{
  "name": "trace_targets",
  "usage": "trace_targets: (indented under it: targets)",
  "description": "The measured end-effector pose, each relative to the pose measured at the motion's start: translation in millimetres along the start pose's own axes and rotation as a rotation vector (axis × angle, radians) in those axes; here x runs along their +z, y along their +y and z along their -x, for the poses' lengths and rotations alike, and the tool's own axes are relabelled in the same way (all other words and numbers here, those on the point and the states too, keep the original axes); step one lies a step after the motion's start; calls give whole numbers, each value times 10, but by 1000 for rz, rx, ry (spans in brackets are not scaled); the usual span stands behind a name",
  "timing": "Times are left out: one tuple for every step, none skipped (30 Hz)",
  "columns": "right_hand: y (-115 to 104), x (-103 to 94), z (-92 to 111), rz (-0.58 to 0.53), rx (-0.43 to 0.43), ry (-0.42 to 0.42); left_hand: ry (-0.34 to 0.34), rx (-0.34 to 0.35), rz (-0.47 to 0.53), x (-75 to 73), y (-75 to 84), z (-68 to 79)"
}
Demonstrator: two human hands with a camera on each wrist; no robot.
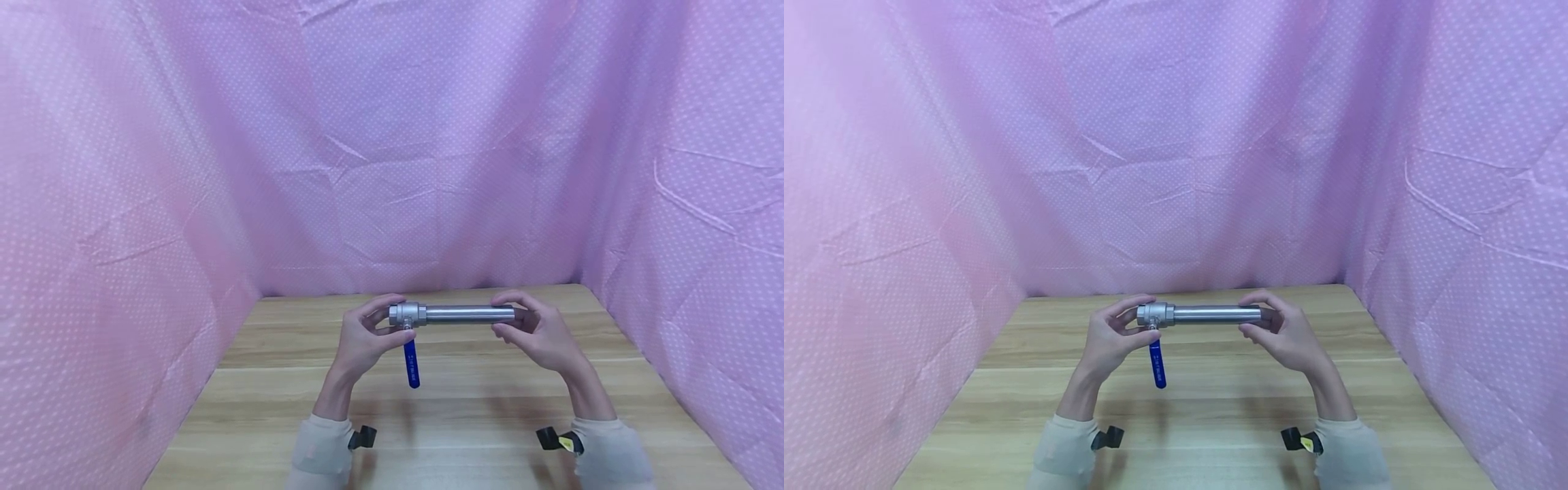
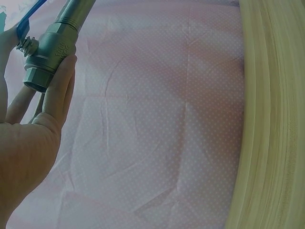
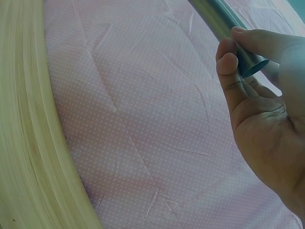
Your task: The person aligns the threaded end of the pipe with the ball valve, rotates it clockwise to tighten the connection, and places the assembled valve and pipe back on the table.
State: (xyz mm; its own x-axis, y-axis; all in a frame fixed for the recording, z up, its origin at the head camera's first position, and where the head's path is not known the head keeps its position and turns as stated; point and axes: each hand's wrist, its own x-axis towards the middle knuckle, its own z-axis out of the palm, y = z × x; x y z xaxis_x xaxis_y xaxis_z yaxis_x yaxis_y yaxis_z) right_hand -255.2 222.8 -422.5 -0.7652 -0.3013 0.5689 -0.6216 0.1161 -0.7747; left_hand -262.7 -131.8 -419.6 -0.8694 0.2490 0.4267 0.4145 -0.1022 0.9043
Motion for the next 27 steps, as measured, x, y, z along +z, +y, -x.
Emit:
trace_targets:
  targets:
    - [-1,1,1,1,-1,1,0,-1,0,1,1,-1]
    - [-5,2,2,4,0,1,0,0,1,2,0,-2]
    - [-8,2,2,9,1,1,1,0,2,2,1,-4]
    - [-11,2,1,14,3,1,1,-1,3,2,3,-4]
    - [-14,2,1,19,5,1,2,-1,4,2,4,-5]
    - [-16,2,0,25,6,1,2,-1,4,2,5,-5]
    - [-17,1,0,31,8,2,3,-1,4,0,6,-5]
    - [-17,1,0,35,10,1,4,-2,6,-1,7,-6]
    - [-16,1,-1,38,12,2,3,-3,7,-3,7,-6]
    - [-14,1,-2,39,13,3,3,-3,7,-5,8,-6]
    - [-13,2,-2,43,14,4,2,-3,9,-8,6,-6]
    - [-13,3,-2,44,15,6,1,-2,10,-10,6,-7]
    - [-12,4,-3,46,17,7,0,-1,9,-12,6,-6]
    - [-11,7,-4,48,17,8,0,-3,8,-15,6,-6]
    - [-10,8,-5,51,17,10,0,-3,6,-18,4,-5]
    - [-8,10,-6,53,17,11,-1,-2,5,-19,3,-6]
    - [-7,11,-7,55,17,13,-1,-2,5,-21,1,-5]
    - [-3,12,-6,56,16,14,-2,-3,3,-23,-1,-6]
    - [-1,14,-7,60,16,16,-2,-4,0,-24,-3,-6]
    - [2,14,-7,60,16,18,-2,-6,-3,-27,-5,-6]
    - [5,15,-7,59,14,19,-3,-7,-5,-27,-5,-7]
    - [6,16,-7,57,12,20,-5,-9,-7,-28,-4,-7]
    - [8,17,-6,55,9,20,-6,-9,-10,-29,-3,-8]
    - [9,19,-6,53,5,22,-8,-9,-14,-31,-2,-7]
    - [8,20,-7,52,2,23,-9,-8,-16,-31,1,-6]
    - [10,22,-6,49,-3,23,-10,-6,-16,-33,4,-5]
    - [11,24,-7,48,-7,23,-12,-4,-14,-34,5,-5]
